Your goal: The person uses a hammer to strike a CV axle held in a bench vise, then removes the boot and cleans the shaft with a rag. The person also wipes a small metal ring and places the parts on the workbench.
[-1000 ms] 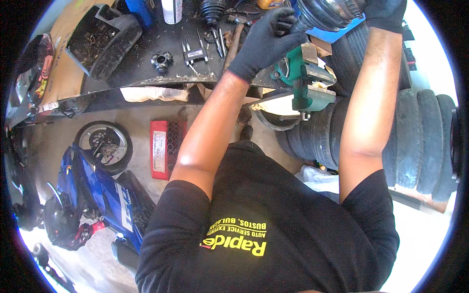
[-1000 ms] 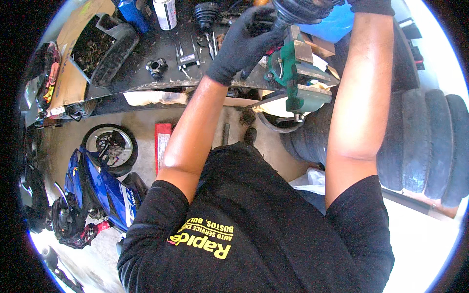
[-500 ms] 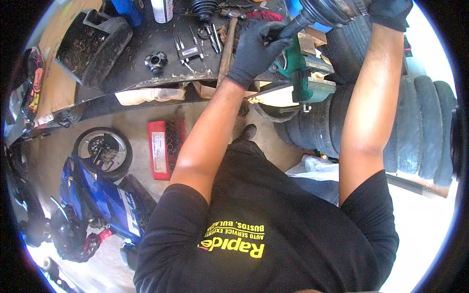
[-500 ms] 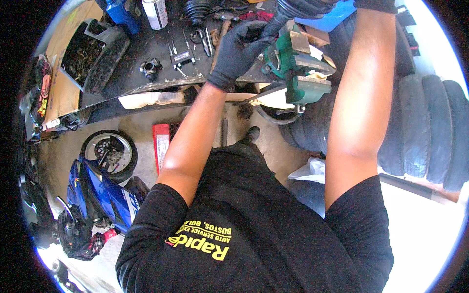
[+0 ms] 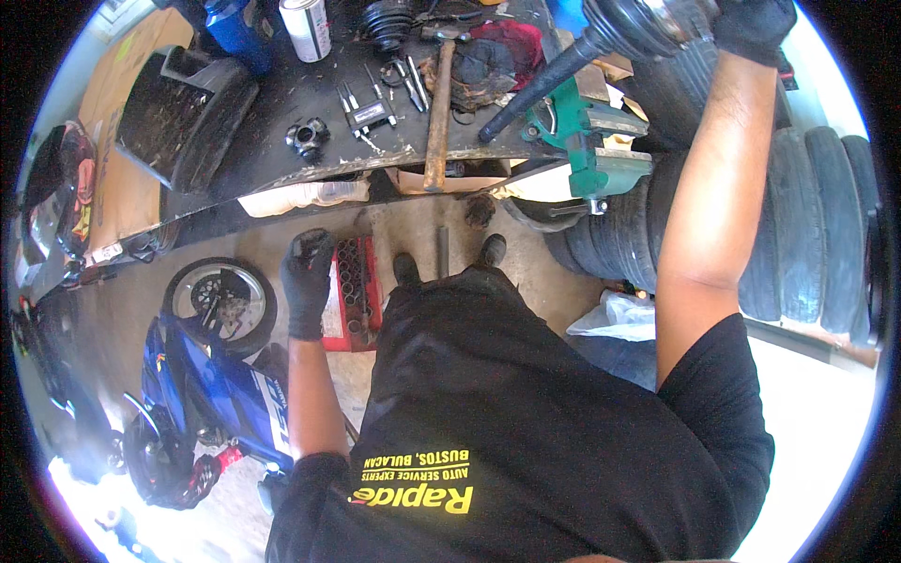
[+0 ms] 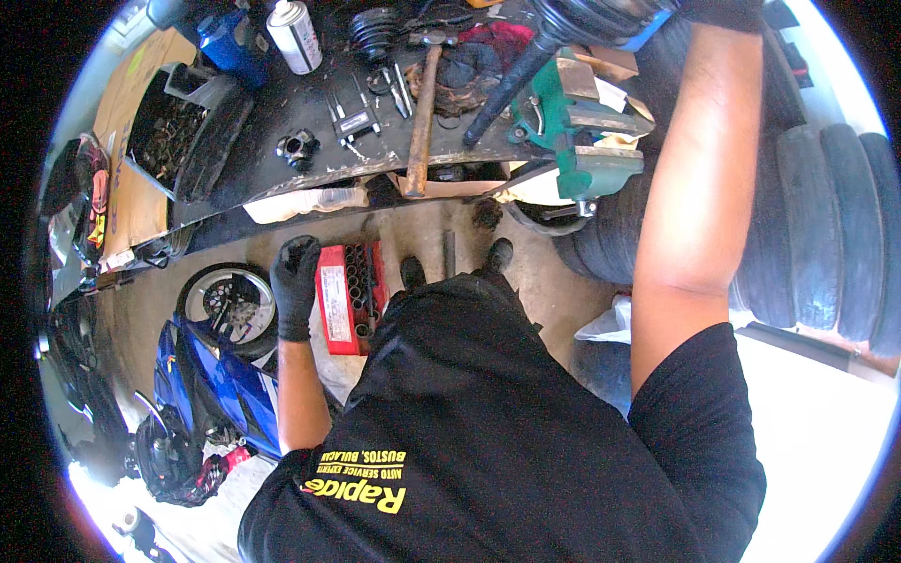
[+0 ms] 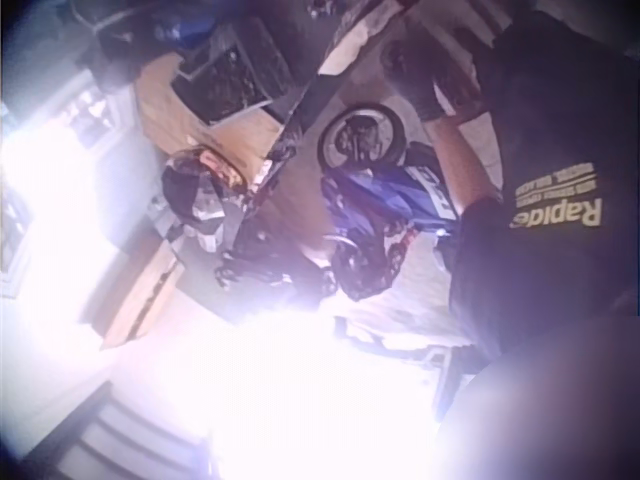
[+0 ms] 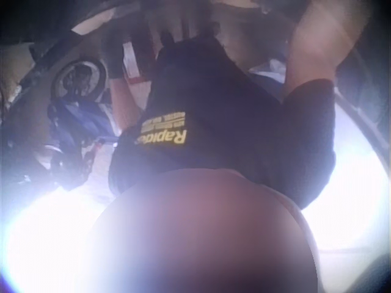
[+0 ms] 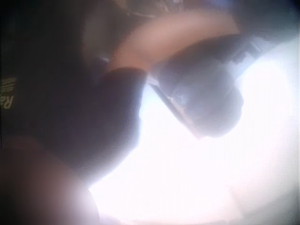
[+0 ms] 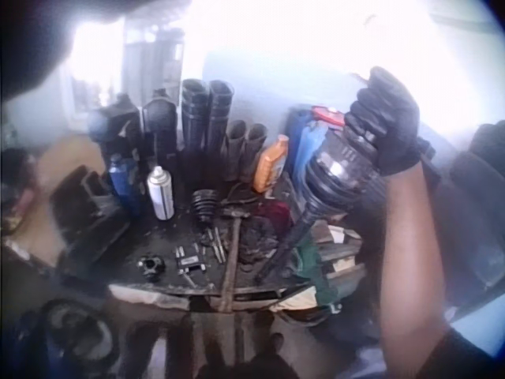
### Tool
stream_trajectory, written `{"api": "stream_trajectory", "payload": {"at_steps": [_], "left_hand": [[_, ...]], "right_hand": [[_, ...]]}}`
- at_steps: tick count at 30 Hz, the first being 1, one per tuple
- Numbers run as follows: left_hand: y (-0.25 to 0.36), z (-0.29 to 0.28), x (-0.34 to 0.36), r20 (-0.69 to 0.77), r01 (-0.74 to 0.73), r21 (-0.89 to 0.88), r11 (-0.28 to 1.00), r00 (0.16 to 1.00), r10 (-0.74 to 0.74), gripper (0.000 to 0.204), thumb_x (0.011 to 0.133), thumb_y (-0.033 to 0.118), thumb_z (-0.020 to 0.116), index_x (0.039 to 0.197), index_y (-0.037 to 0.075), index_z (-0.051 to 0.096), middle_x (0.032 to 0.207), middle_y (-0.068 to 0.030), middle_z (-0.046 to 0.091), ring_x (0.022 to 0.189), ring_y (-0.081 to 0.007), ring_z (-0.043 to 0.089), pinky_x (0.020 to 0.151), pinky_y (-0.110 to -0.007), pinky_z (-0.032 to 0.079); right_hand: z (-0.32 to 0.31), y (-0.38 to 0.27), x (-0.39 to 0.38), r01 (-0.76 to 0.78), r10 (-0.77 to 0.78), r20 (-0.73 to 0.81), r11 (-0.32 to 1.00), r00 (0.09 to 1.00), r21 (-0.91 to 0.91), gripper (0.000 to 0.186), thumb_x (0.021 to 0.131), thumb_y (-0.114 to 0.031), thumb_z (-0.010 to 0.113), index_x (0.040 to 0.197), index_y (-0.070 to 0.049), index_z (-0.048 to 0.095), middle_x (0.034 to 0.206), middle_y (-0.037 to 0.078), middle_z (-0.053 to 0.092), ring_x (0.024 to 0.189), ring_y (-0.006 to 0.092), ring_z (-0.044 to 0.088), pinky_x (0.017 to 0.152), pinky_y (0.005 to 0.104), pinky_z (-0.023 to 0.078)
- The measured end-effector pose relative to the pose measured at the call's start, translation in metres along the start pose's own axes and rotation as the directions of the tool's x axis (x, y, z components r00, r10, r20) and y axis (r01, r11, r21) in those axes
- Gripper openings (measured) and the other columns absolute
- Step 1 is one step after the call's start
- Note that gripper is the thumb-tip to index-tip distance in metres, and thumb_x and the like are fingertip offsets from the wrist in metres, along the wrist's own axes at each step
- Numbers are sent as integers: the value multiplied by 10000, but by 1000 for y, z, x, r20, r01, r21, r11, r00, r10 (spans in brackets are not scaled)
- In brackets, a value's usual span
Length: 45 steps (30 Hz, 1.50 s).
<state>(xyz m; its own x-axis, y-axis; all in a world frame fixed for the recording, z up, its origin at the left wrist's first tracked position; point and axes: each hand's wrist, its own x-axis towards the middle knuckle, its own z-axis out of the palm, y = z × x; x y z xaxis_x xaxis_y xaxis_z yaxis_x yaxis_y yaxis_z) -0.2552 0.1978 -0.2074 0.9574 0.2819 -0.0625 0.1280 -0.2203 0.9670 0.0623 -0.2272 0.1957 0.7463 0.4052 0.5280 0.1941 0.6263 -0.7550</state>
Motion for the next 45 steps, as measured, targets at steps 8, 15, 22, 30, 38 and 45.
{"api": "stream_trajectory", "payload": {"at_steps": [8, 15, 22, 30, 38, 45], "left_hand": [[-9, 11, -4, -20, -56, 46, 997, 998, 57, 195, 949, 100, 729, 1116, -1, 731, 1042, -96, 757, 959, -180, 691, 889, -330, 539], [65, 36, 8, 477, 491, -841, -228, 871, 116, 1209, 853, 917, 363, 1649, 24, 180, 1694, -323, 99, 1557, -519, 137, 1221, -672, 211], [96, 73, 21, 504, 512, -858, -35, 854, 130, 1114, 906, 860, 397, 1563, -38, 354, 1609, -315, 349, 1492, -465, 354, 1207, -590, 325], [124, 154, 45, 270, -181, 31, 983, 949, 166, 536, 888, 163, 806, 1340, -13, 579, 1209, -174, 693, 1103, -302, 679, 979, -423, 527], [145, 275, 105, 177, -632, 310, 710, 772, 610, 507, 774, 231, 851, 1196, 45, 640, 1109, -223, 674, 1034, -435, 648, 899, -501, 532], [113, 312, 119, 47, -387, 553, 738, 899, 436, 339, 739, 361, 836, 834, 84, 665, 783, -184, 690, 774, -414, 687, 698, -503, 539]], "right_hand": [[-34, -56, -30, 133, -182, 30, 582, 983, -803, 282, 1023, -318, 504, 773, -191, 531, 641, -51, 459, 574, 127, 457, 606, 315, 396], [-105, -117, -105, 66, -265, 93, -109, 960, -992, 280, 951, -401, 610, 742, -213, 608, 691, -46, 600, 687, 161, 596, 756, 342, 476], [-126, -122, -179, 55, -96, -101, 934, 990, -352, 289, 949, -308, 606, 667, -260, 562, 540, -90, 499, 518, 89, 504, 716, 324, 452], [-100, -71, -208, 73, -84, -112, 992, 990, -99, 388, 1018, -288, 516, 640, -223, 460, 526, -75, 453, 502, 99, 430, 647, 309, 395], [-117, -42, -198, 103, -104, -94, 995, 990, -14, 370, 1065, -302, 446, 717, -184, 490, 537, -63, 472, 490, 104, 447, 607, 322, 407], [-121, -39, -200, 77, -78, -58, 997, 995, -22, 398, 1055, -344, 476, 682, -206, 480, 530, -73, 464, 488, 96, 450, 573, 312, 408]]}}
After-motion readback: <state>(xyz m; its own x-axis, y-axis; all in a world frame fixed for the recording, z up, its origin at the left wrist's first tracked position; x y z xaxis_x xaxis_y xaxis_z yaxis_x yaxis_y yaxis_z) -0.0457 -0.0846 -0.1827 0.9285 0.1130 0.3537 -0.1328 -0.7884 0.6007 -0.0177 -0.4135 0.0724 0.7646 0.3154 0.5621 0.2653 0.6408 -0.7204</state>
